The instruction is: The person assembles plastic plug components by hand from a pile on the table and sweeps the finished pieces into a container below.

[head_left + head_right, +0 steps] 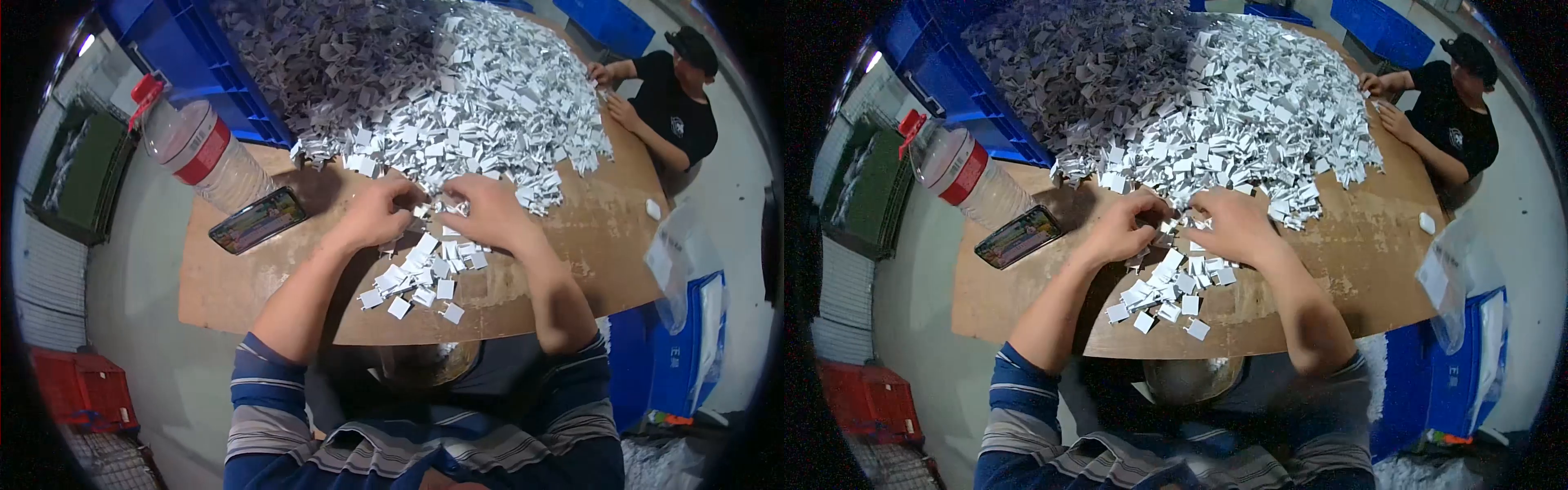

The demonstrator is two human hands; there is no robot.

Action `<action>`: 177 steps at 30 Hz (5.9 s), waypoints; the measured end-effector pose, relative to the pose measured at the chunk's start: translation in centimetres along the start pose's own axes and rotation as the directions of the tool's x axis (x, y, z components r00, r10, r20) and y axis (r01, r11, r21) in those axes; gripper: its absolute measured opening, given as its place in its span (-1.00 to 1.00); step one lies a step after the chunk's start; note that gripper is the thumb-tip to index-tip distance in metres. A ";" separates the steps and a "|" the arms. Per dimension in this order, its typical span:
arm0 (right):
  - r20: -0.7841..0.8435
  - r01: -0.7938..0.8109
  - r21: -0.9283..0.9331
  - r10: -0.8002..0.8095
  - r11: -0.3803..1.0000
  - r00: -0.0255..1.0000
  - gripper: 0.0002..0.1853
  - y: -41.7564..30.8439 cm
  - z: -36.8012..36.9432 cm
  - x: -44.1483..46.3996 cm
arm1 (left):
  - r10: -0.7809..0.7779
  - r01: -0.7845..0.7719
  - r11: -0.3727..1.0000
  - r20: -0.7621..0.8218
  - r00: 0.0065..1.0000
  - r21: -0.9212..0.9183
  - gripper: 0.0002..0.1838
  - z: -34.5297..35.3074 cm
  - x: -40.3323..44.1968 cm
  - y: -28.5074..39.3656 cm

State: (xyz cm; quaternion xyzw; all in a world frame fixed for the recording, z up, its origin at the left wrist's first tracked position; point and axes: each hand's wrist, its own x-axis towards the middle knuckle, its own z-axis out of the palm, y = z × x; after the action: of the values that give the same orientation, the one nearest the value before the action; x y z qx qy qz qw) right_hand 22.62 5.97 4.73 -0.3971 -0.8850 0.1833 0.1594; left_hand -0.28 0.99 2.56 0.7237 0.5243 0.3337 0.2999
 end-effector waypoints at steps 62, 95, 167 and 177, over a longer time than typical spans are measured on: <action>0.451 -0.453 0.891 -0.052 -0.021 0.891 -0.88 0.1 0.5 0.8 | 0.004 -0.099 0.761 -0.148 0.989 -0.641 -0.89 1.7 0.5 -1.9; 0.197 -0.264 0.862 0.195 0.432 0.961 -0.86 0.9 1.7 1.6 | 0.052 -0.071 0.991 -0.166 0.985 -0.115 -0.71 2.4 0.2 -0.2; 0.006 -0.132 0.137 0.132 0.982 0.991 -0.71 1.8 -0.4 0.3 | 0.254 -0.223 0.953 -0.141 0.957 0.204 -0.59 2.2 -0.1 -0.2; 0.019 -0.102 0.090 0.101 0.991 0.995 -0.70 1.4 0.2 0.4 | 0.059 -0.058 0.998 -0.026 0.998 0.034 -0.63 2.0 0.0 1.0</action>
State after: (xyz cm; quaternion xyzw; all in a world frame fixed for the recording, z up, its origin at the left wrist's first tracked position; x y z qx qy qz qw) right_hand 23.24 7.11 3.99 -0.4328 -0.8555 0.2340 0.1612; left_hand 1.85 0.59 2.17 0.7389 0.5125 0.3434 0.2710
